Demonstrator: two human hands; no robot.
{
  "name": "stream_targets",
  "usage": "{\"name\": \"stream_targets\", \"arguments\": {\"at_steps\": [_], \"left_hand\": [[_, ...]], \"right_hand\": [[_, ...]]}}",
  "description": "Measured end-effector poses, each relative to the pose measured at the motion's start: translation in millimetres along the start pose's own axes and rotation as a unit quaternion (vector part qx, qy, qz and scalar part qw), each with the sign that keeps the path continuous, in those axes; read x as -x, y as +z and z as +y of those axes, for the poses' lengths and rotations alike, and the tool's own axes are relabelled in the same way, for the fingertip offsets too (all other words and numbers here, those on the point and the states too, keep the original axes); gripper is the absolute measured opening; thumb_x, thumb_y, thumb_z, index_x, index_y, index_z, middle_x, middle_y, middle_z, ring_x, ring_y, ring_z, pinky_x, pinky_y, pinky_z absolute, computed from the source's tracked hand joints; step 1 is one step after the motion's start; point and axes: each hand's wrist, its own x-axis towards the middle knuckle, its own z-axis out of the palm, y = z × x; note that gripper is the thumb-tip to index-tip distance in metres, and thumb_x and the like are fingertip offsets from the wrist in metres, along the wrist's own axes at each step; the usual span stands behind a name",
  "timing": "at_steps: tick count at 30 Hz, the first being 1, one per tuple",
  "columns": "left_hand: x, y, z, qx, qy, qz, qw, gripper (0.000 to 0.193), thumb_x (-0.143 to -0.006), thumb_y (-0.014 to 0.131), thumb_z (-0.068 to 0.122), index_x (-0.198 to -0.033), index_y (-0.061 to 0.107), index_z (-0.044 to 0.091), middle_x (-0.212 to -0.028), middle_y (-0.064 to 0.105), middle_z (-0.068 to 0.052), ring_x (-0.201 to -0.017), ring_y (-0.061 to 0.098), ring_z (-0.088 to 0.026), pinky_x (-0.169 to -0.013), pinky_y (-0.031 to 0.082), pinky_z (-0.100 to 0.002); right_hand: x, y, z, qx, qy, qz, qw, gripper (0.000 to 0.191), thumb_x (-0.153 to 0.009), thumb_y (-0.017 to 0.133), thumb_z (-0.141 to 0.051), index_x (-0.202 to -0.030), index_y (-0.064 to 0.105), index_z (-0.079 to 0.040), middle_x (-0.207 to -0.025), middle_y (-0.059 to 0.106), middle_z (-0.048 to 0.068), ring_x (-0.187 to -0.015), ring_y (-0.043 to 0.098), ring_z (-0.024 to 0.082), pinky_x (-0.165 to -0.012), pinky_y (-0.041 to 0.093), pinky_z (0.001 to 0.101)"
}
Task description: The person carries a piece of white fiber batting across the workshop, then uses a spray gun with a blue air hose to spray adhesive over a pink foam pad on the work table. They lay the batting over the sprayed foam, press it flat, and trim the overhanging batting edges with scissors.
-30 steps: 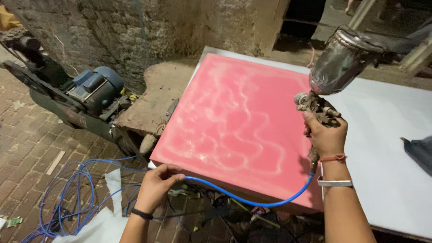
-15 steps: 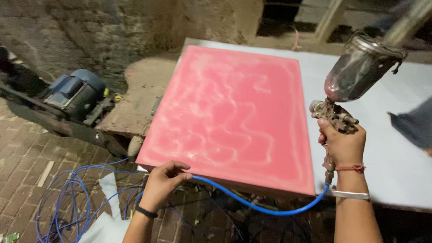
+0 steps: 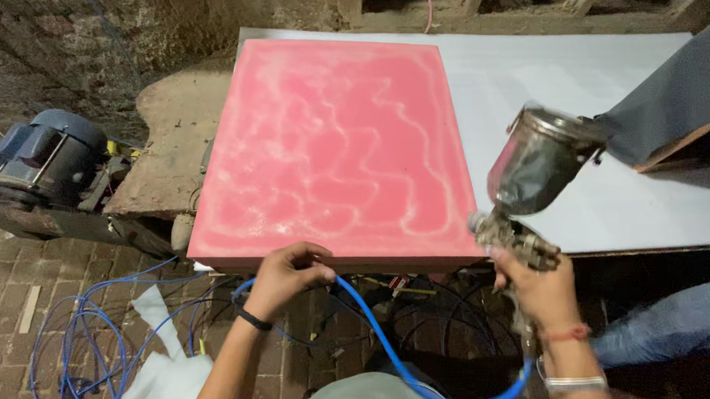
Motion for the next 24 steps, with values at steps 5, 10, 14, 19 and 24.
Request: {"name": "stream_targets", "arguments": {"at_steps": [5, 10, 14, 19, 24], "left_hand": [[7.1, -25.9, 4.8, -0.072, 0.012, 0.103, 0.992, 0.03, -0.078, 0.084, 0.012, -0.106, 0.077, 0.003, -0.084, 0.077, -0.004, -0.077, 0.07, -0.01, -0.07, 0.056, -0.025], [15.9, -32.8, 2.1, -0.056, 0.001, 0.171, 0.984, 0.029, -0.077, 0.086, 0.014, -0.102, 0.078, 0.002, -0.083, 0.078, -0.002, -0.076, 0.069, -0.008, -0.069, 0.055, -0.025], [17.6, -35.0, -1.2, -0.065, -0.03, 0.222, 0.973, 0.027, -0.078, 0.087, 0.015, -0.099, 0.079, 0.001, -0.078, 0.076, -0.003, -0.072, 0.067, -0.009, -0.065, 0.054, -0.026], [8.9, -26.6, -7.7, -0.034, -0.036, 0.218, 0.975, 0.025, -0.078, 0.085, 0.016, -0.099, 0.079, 0.003, -0.078, 0.076, -0.002, -0.071, 0.068, -0.008, -0.065, 0.055, -0.025], [-3.1, -9.9, -9.3, -0.071, -0.047, 0.196, 0.977, 0.025, -0.078, 0.086, 0.015, -0.1, 0.079, 0.004, -0.078, 0.077, -0.002, -0.071, 0.068, -0.008, -0.066, 0.055, -0.025]], "right_hand": [[-54.5, 18.3, -28.7, 0.015, -0.089, 0.051, 0.995, 0.008, -0.089, 0.076, -0.003, -0.095, 0.072, -0.001, -0.074, 0.066, 0.001, -0.056, 0.057, 0.011, -0.05, 0.045, 0.027], [-108.7, 37.9, -58.0, -0.023, -0.13, 0.012, 0.991, 0.007, -0.092, 0.074, -0.002, -0.091, 0.068, 0.002, -0.071, 0.064, 0.004, -0.055, 0.058, 0.012, -0.049, 0.046, 0.0269], [-154.2, 50.7, -74.2, -0.087, -0.128, -0.022, 0.988, 0.006, -0.089, 0.074, -0.003, -0.091, 0.069, -0.001, -0.071, 0.065, 0.003, -0.053, 0.06, 0.011, -0.049, 0.05, 0.0268], [-191.2, 50.1, -77.6, -0.03, -0.159, 0.055, 0.985, 0.011, -0.092, 0.077, -0.005, -0.092, 0.068, 0.001, -0.074, 0.064, 0.002, -0.054, 0.057, 0.01, -0.048, 0.046, 0.0265], [-187.2, 27.9, -67.5, -0.002, -0.142, 0.074, 0.987, 0.012, -0.092, 0.077, -0.005, -0.093, 0.067, 0.002, -0.074, 0.064, 0.003, -0.055, 0.057, 0.01, -0.048, 0.047, 0.0264]]}}
